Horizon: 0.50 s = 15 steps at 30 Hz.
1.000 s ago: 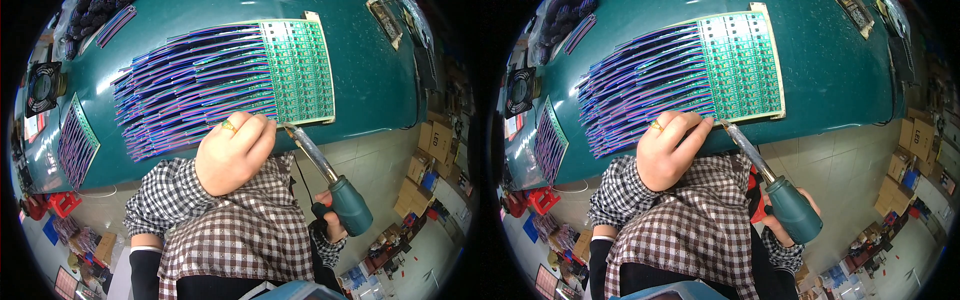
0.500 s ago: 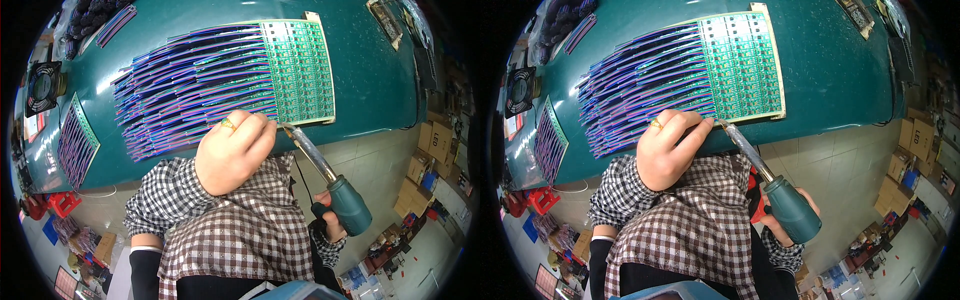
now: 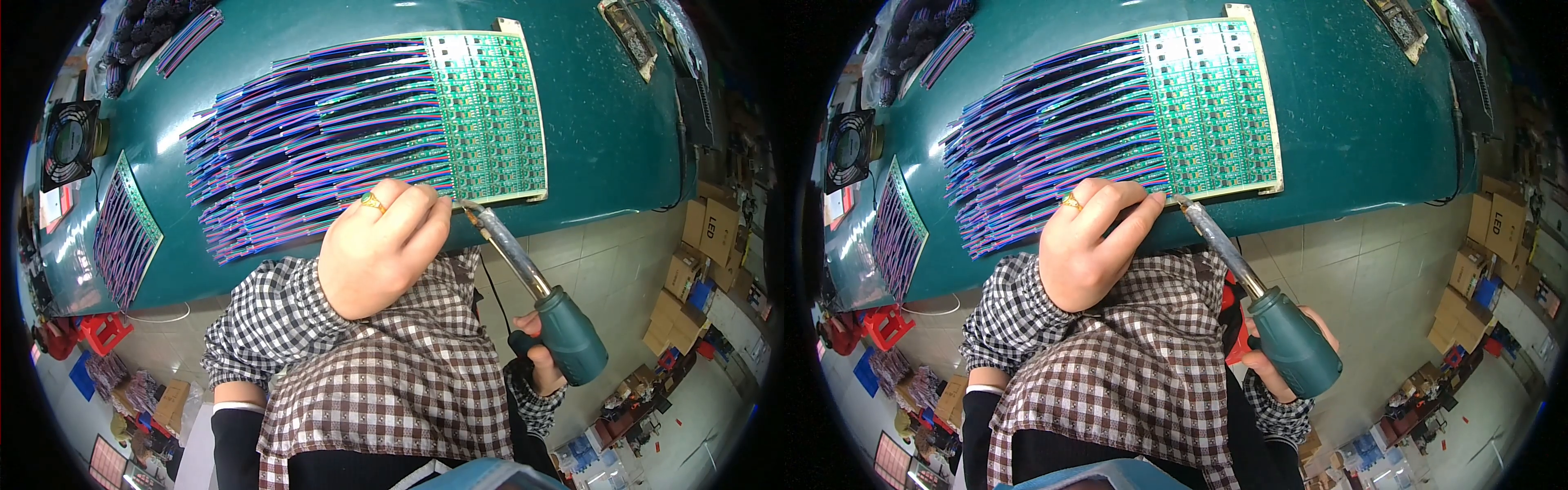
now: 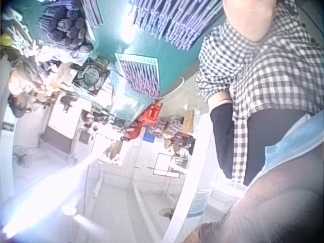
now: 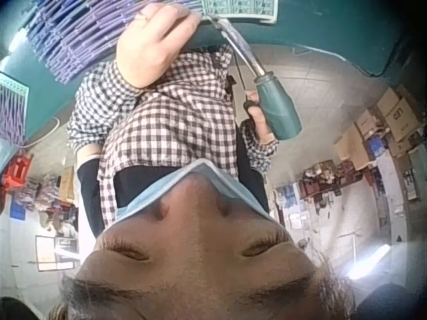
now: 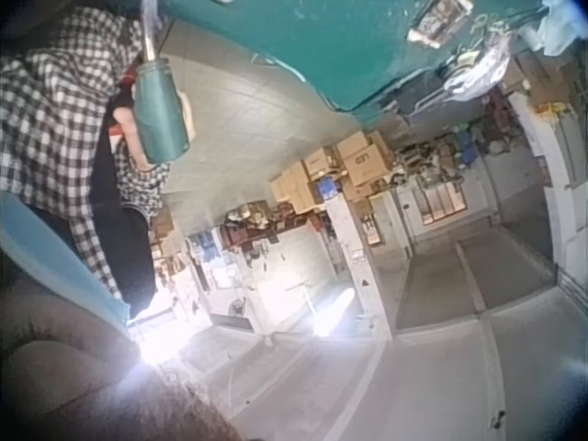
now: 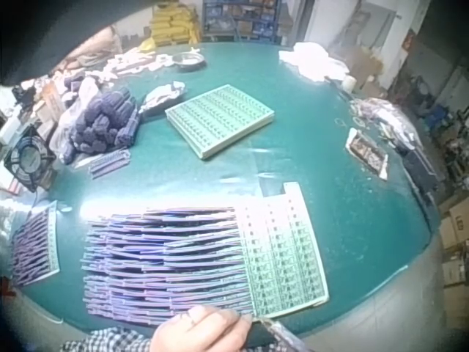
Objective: The person positions ribbon cables onto circuit boards by hand and solders the wire connections to the boards using a soldering gun.
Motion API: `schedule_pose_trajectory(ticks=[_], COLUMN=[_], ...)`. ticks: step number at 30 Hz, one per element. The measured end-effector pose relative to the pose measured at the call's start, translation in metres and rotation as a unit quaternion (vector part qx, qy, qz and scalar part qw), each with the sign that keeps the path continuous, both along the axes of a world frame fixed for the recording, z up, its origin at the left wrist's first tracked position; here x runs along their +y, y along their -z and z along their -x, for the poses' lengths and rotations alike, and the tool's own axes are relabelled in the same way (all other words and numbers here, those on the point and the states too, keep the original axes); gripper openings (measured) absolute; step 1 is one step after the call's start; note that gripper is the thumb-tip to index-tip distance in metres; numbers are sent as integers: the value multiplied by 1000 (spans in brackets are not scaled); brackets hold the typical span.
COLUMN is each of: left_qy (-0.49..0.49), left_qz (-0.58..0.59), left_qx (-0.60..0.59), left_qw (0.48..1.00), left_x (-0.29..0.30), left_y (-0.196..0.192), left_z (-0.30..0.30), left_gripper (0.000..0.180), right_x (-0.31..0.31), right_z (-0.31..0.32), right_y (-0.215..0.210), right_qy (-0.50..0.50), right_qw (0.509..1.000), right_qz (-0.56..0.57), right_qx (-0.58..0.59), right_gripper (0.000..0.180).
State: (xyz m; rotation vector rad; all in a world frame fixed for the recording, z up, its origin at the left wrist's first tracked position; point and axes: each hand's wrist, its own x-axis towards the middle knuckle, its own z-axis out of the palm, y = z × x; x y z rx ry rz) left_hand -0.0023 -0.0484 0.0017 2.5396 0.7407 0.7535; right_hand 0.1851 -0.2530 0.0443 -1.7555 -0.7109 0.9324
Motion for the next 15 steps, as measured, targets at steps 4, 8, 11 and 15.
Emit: schedule_pose_trajectory(ticks=[4,8,11,15], left_qy=[0,-1,0,-1], left_qz=[2,1,-2,-7], left_qx=[0,5,1,2], left_qw=[1000,1000,1000,1000], left_x=[1,0,0,-1], left_y=[0,-1,-1,0], left_z=[-2,-3,-3,-2], left_gripper=[36,35,34,33], right_x=[-1,1,1,-2], right_z=[-4,-2,-2,-4], right_y=[2,1,0,2], right_qy=[-12,-6,4,-13], right_qw=[1000,1000,1000,1000], right_qz=[2,-5,0,-8], right_qx=[-18,-9,2,-4], right_gripper=[70,68,66,65])
